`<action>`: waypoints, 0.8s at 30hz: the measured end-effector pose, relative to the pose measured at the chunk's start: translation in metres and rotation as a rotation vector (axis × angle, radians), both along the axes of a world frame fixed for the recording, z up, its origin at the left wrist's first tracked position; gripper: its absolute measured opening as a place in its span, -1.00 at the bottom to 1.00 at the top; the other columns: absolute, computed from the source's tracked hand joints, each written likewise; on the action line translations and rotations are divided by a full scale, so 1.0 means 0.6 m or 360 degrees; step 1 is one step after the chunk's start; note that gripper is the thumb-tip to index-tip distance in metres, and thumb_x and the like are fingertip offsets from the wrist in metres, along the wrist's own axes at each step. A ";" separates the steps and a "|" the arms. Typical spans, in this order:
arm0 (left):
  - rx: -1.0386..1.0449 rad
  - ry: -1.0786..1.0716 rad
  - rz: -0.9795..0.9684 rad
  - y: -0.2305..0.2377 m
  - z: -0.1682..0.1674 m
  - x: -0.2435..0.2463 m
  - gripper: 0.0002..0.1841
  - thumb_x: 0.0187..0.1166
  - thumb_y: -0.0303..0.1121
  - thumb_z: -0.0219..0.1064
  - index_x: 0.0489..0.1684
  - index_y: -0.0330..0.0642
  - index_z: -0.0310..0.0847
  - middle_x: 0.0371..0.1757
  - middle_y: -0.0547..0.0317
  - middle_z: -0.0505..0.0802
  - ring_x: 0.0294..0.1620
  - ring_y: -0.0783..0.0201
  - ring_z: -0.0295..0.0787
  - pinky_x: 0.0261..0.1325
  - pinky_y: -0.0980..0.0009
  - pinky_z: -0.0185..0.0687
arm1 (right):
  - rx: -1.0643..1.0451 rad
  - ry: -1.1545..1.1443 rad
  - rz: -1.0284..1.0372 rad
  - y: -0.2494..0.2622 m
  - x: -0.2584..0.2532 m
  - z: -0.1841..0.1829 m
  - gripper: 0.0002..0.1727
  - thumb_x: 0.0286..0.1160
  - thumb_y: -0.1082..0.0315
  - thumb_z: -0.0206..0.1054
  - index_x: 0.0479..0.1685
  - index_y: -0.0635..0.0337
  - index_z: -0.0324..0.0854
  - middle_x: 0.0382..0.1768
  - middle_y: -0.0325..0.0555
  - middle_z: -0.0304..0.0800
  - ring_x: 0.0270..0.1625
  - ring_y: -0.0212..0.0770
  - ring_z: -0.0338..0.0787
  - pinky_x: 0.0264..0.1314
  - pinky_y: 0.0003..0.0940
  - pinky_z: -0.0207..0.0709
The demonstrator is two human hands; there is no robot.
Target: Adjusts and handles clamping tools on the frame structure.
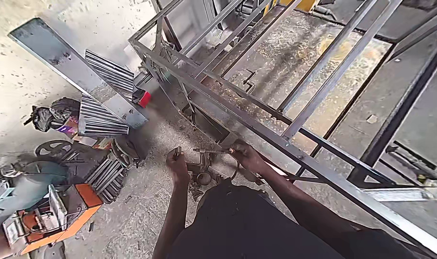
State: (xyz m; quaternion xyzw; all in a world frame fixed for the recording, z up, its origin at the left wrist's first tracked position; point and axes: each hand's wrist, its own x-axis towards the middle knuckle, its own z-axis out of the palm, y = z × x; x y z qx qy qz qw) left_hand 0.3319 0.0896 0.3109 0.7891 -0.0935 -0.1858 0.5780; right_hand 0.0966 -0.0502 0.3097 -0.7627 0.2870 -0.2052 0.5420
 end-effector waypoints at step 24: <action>0.0054 0.0019 0.0041 -0.011 -0.004 0.004 -0.75 0.54 -0.51 0.44 0.14 -0.20 0.75 -0.08 0.03 0.83 -0.11 0.24 0.74 0.01 0.21 0.66 | -0.0191 0.0068 -0.0016 0.009 0.005 0.018 -0.73 0.68 0.21 0.24 -0.20 0.13 0.82 -0.15 -0.14 0.74 -0.03 -0.27 0.73 0.10 -0.19 0.64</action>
